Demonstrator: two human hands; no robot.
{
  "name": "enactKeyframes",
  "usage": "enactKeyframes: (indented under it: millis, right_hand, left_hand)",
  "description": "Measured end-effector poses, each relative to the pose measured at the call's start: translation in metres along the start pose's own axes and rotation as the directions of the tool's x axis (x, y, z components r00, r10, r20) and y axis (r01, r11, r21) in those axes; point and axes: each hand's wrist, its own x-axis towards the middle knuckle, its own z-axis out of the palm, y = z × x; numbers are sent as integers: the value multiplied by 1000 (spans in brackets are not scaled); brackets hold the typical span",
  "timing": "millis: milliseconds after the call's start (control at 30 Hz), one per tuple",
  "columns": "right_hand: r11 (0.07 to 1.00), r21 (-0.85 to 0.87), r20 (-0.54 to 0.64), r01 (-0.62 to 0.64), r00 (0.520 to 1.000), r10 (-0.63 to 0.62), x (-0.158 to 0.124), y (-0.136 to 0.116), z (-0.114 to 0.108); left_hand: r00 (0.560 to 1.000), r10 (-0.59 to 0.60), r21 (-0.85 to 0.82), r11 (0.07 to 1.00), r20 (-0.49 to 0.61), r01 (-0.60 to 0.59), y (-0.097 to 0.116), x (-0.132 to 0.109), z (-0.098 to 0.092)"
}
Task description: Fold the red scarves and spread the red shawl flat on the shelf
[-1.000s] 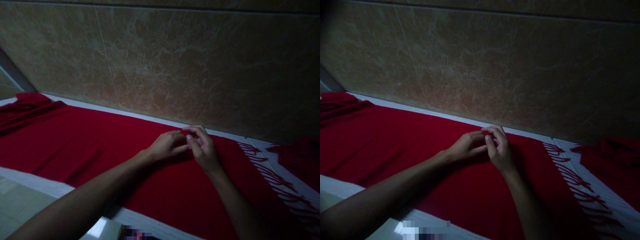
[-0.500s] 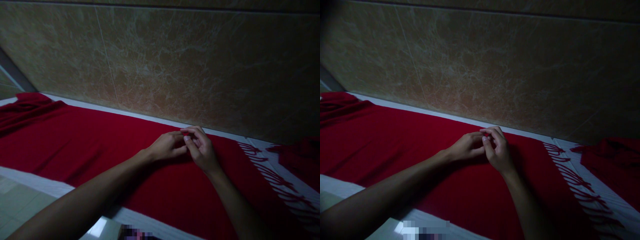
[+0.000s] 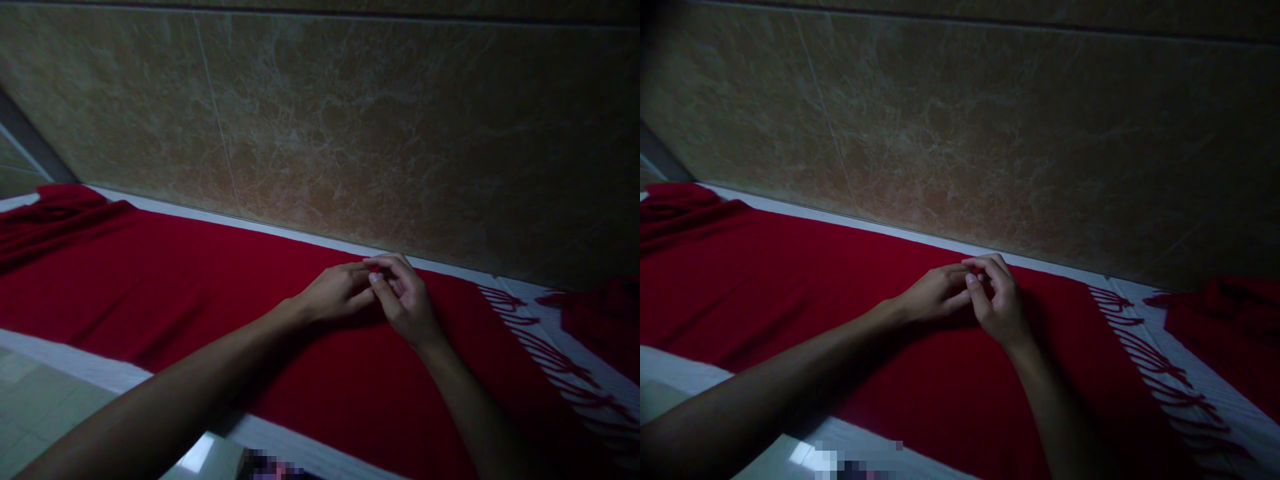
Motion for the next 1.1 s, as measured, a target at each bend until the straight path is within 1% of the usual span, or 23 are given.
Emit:
enactKeyframes:
  millis: [167, 300, 367, 467, 567, 667, 867, 1100]
  right_hand:
    - [1000, -6, -13, 10, 1000, -10, 0, 1, 0]
    - [997, 74, -36, 10, 999, -7, 0, 1, 0]
    - [995, 103, -42, 16, 999, -12, 0, 0, 0]
    - [992, 124, -46, 27, 999, -22, 0, -3, 2]
    - [988, 149, -40, 29, 999, -23, -1, -6, 3]
    - [985, 172, -35, 29, 999, -23, -1, -9, 4]
    - [984, 178, -34, 24, 999, -19, -2, -11, 4]
    - [985, 173, -27, 17, 1000, -13, -3, -10, 4]
  left_hand:
    - [990, -125, 26, 992, -72, 127, -1, 1, -3]
    - [960, -247, 15, 968, -134, 251, -1, 3, -4]
    - [943, -297, -56, 955, -153, 291, -2, 5, -3]
    - [925, -348, -247, 920, -154, 305, -7, 7, 0]
    - [922, -361, -394, 875, -143, 281, -14, 9, 3]
    - [923, -363, -454, 849, -127, 272, -19, 10, 5]
    - [942, -333, -472, 838, -44, 274, -16, 8, 4]
    - [943, -332, -433, 856, -40, 283, -12, 7, 0]
